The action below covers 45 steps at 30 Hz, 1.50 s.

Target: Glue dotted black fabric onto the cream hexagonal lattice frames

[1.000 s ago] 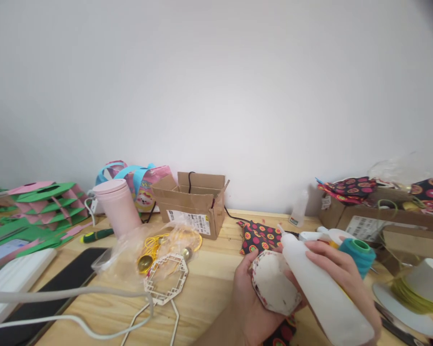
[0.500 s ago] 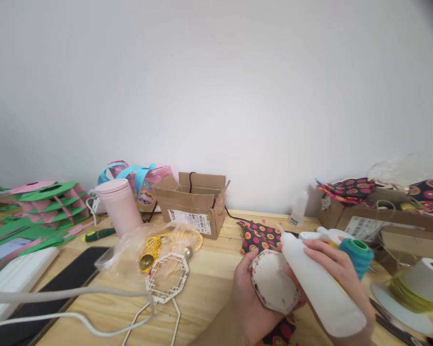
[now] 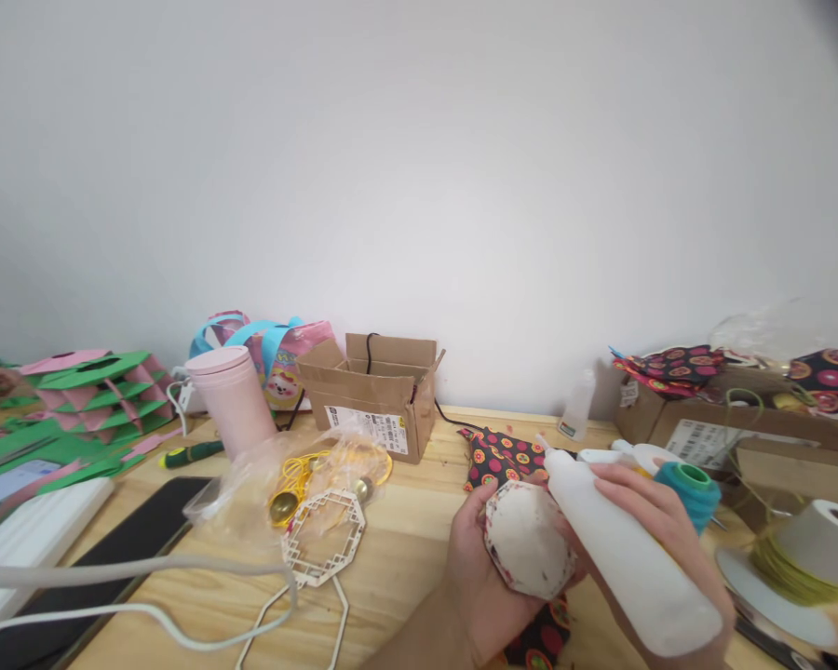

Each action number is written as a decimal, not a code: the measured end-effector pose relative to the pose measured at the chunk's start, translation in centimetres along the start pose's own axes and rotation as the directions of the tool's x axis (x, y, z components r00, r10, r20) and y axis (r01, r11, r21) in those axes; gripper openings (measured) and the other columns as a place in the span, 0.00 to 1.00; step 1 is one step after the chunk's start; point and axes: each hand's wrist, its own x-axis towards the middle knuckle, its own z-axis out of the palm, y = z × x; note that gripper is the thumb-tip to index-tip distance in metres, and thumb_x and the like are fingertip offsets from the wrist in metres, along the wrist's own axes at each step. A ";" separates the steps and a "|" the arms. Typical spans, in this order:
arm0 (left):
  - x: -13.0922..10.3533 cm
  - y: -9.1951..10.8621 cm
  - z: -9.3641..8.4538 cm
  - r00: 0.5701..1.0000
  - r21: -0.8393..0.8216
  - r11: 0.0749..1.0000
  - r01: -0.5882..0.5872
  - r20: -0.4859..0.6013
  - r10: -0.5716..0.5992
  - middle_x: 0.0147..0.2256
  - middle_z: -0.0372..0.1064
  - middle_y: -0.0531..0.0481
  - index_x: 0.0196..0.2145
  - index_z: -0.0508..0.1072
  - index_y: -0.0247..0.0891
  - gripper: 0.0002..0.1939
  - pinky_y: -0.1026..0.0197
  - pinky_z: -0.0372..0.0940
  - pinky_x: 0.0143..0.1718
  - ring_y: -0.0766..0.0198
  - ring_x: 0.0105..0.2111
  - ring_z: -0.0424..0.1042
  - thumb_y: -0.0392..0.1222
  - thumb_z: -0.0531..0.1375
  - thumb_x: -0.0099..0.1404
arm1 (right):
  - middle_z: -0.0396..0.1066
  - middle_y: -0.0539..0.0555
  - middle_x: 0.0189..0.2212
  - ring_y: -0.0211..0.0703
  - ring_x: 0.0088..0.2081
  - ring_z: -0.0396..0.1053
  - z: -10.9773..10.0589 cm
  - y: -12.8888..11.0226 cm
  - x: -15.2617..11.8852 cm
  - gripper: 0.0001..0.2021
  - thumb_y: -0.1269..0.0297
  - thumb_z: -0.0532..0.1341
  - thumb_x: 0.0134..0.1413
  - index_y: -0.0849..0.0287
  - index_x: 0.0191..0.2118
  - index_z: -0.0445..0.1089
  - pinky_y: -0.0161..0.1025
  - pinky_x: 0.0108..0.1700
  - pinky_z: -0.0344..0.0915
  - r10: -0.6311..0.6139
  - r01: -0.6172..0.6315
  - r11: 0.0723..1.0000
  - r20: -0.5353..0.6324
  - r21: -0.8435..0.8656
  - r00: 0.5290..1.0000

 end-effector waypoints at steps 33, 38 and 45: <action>-0.3 0.3 0.2 0.993 0.115 0.989 0.098 -0.073 -0.090 0.40 0.72 0.41 0.45 0.68 0.34 0.25 0.50 0.56 0.44 0.54 0.41 0.68 0.54 0.52 0.57 | 0.74 0.53 0.22 0.48 0.24 0.72 -0.6 -1.2 0.9 0.14 0.60 0.64 0.39 0.57 0.35 0.70 0.42 0.28 0.72 0.496 -0.481 0.848 -0.014 0.222 0.868; -0.3 0.3 0.2 0.991 0.132 0.986 0.106 -0.094 -0.094 0.39 0.73 0.42 0.44 0.69 0.34 0.25 0.51 0.57 0.44 0.55 0.39 0.69 0.55 0.52 0.56 | 0.75 0.54 0.26 0.51 0.29 0.74 -0.8 -1.2 0.8 0.17 0.65 0.65 0.38 0.57 0.39 0.69 0.42 0.30 0.73 0.495 -0.473 0.811 0.028 0.345 0.869; -0.2 0.2 0.4 0.989 0.124 0.986 0.112 -0.108 -0.099 0.40 0.72 0.42 0.45 0.68 0.35 0.25 0.50 0.57 0.43 0.54 0.40 0.68 0.54 0.52 0.56 | 0.76 0.55 0.27 0.49 0.29 0.74 -0.8 -1.4 1.1 0.15 0.66 0.65 0.38 0.59 0.37 0.69 0.40 0.30 0.73 0.495 -0.471 0.809 0.025 0.350 0.868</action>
